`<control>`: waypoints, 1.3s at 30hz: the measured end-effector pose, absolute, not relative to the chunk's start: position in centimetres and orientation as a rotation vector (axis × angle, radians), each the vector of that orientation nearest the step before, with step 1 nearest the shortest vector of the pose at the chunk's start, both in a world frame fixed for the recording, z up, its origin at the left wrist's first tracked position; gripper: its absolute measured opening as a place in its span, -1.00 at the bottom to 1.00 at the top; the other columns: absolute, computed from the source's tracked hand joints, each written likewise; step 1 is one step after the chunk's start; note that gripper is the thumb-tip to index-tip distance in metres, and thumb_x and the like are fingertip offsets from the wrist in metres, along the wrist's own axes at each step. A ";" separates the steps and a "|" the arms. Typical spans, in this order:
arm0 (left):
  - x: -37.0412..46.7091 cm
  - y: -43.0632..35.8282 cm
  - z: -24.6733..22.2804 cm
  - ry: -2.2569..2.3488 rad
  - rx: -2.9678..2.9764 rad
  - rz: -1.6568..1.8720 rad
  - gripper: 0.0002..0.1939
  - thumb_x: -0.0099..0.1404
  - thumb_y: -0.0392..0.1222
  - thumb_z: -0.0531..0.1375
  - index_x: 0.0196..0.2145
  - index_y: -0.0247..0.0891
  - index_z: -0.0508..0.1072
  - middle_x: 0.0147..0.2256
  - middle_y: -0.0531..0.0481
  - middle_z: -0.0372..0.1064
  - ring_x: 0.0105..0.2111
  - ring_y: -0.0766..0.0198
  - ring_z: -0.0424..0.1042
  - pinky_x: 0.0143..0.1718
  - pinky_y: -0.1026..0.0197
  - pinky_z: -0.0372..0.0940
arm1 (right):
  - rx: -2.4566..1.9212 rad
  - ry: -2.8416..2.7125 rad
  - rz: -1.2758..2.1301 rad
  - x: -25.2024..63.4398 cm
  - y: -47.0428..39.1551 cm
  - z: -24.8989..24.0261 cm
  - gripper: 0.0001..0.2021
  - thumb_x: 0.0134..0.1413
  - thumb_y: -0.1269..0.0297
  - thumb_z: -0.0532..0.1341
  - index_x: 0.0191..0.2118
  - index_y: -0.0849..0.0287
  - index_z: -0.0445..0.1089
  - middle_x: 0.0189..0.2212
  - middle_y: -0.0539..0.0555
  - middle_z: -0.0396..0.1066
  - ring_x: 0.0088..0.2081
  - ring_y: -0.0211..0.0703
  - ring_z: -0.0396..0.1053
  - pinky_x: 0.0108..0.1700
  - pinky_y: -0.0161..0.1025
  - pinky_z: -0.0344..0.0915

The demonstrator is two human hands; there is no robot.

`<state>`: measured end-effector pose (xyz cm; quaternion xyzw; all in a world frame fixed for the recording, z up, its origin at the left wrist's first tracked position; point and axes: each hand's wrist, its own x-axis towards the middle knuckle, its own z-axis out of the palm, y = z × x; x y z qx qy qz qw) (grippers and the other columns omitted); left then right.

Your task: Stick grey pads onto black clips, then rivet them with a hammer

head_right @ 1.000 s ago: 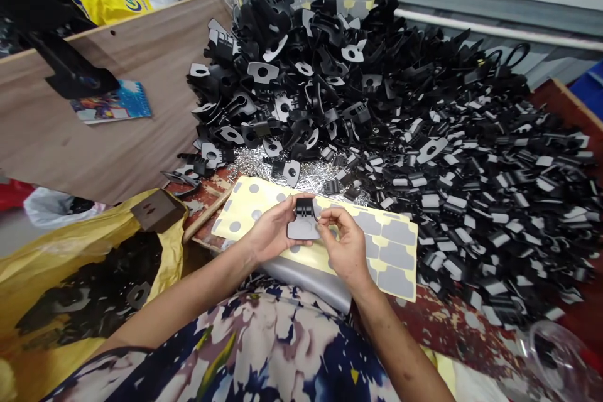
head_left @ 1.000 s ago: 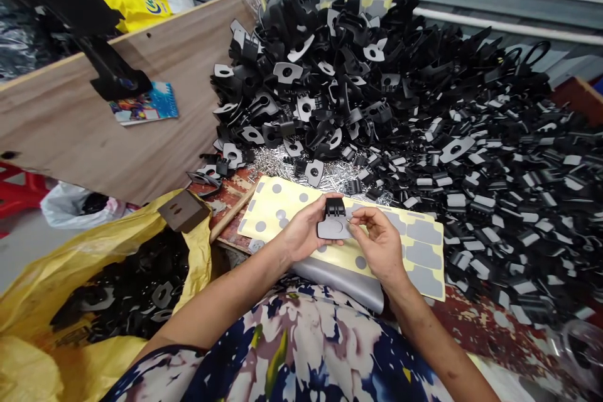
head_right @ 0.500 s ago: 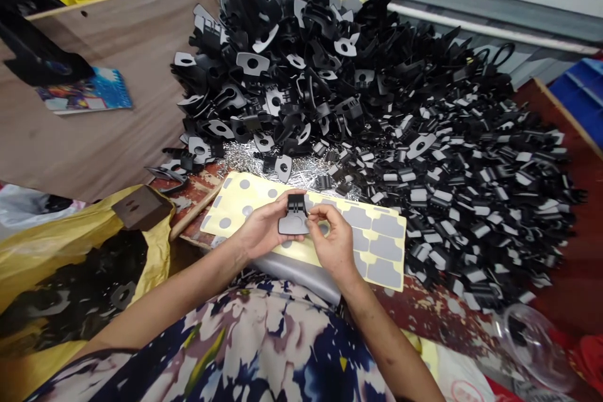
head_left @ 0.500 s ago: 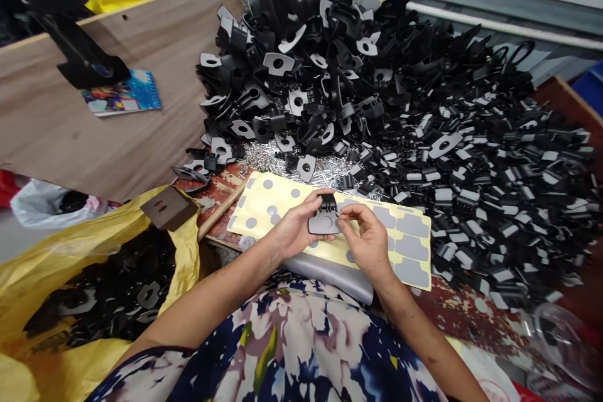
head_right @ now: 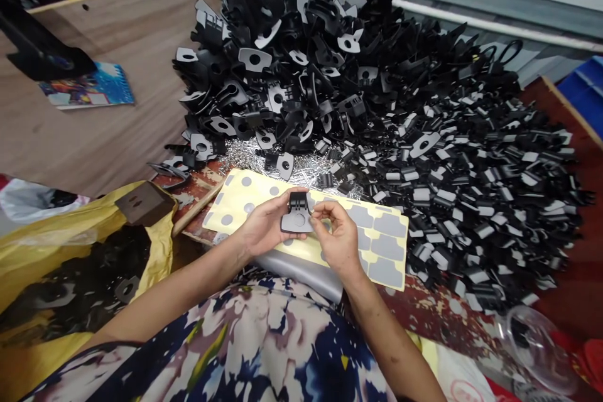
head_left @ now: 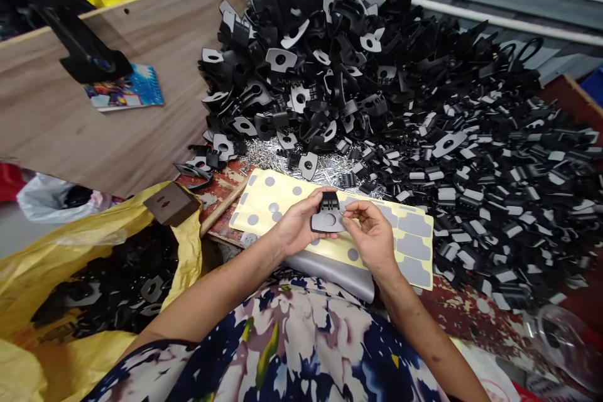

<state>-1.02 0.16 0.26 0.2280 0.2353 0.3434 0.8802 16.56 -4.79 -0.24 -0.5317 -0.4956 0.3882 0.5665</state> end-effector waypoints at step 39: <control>-1.9 -0.2 0.4 0.491 0.522 0.489 -0.51 0.29 -0.10 0.37 0.14 -0.04 0.39 0.04 -0.10 0.37 -0.10 0.11 0.46 -0.09 0.01 0.40 | -1.230 -1.143 0.807 18.2 -8.6 3.6 -0.84 0.11 0.39 0.42 -0.20 0.04 0.51 -0.29 0.01 0.49 -0.21 -0.18 0.48 -0.12 -0.25 0.45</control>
